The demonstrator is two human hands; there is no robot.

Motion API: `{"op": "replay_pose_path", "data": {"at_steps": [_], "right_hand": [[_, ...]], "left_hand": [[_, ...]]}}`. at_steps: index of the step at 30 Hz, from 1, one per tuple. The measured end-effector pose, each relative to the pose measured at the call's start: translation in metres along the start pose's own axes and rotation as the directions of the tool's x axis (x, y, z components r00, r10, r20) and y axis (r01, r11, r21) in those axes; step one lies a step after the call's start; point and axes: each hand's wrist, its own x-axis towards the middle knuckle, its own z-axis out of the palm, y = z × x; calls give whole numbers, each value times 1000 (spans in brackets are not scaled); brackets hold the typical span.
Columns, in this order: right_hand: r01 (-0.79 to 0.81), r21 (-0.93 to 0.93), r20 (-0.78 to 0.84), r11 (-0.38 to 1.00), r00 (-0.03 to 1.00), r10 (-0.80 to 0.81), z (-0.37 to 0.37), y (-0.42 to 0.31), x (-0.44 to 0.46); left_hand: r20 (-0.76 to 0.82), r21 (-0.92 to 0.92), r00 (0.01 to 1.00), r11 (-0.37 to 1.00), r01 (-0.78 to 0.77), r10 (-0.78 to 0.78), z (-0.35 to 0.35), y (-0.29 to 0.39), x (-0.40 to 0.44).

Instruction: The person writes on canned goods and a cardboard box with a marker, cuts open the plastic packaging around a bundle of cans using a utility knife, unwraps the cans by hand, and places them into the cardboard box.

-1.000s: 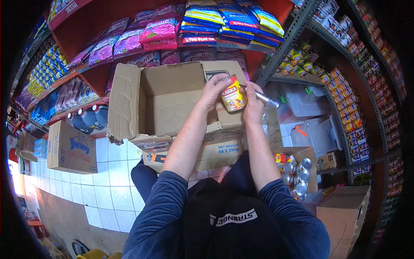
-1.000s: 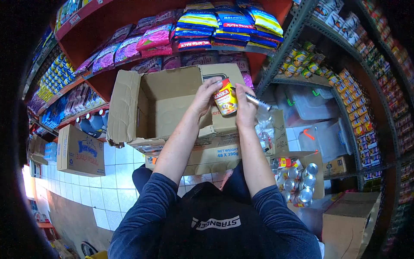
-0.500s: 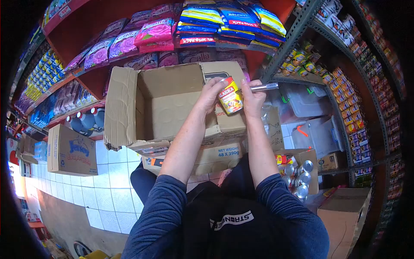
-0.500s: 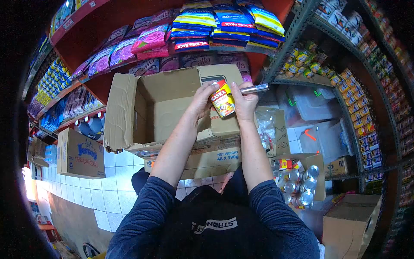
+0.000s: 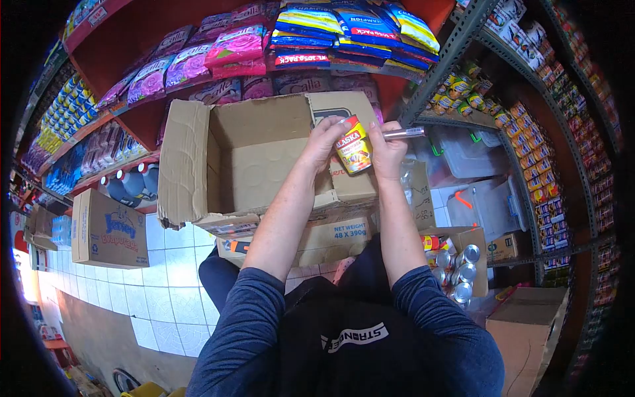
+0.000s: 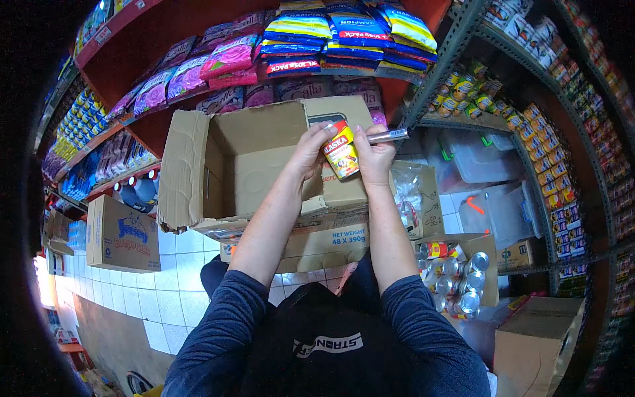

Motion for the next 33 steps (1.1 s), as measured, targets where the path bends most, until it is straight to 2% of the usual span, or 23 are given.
{"op": "replay_pose_path", "data": {"at_steps": [3, 9, 15, 18, 26, 27, 30, 33], "right_hand": [[-44, -22, -17, 999, 999, 44, 0, -3, -1], [-23, -43, 41, 999, 999, 24, -4, 1, -3], [-40, -28, 21, 999, 999, 41, -1, -5, -4], [-29, -33, 11, 999, 1000, 29, -4, 3, -3], [-73, -13, 17, 997, 997, 73, -2, -3, -4], [-84, -7, 13, 996, 996, 84, -2, -3, -3], [-241, 217, -58, 946, 964, 259, -4, -2, 0], [-233, 178, -40, 956, 969, 244, -5, -4, 4]], "left_hand": [[-12, 30, 1000, 999, 11, -10, 0, 2, -2], [-16, 33, 1000, 999, 12, -12, -1, -2, 1], [24, 59, 999, 998, 37, -39, -4, 1, 1], [-15, 46, 1000, 999, -9, 10, -2, -3, 2], [-8, 22, 1000, 1000, 6, -5, 0, -1, 0], [-5, 20, 1000, 1000, 2, -2, -1, -2, 1], [3, 27, 1000, 1000, 2, -2, -3, -3, 2], [1, 22, 1000, 1000, 21, -21, -4, -1, 1]]}}
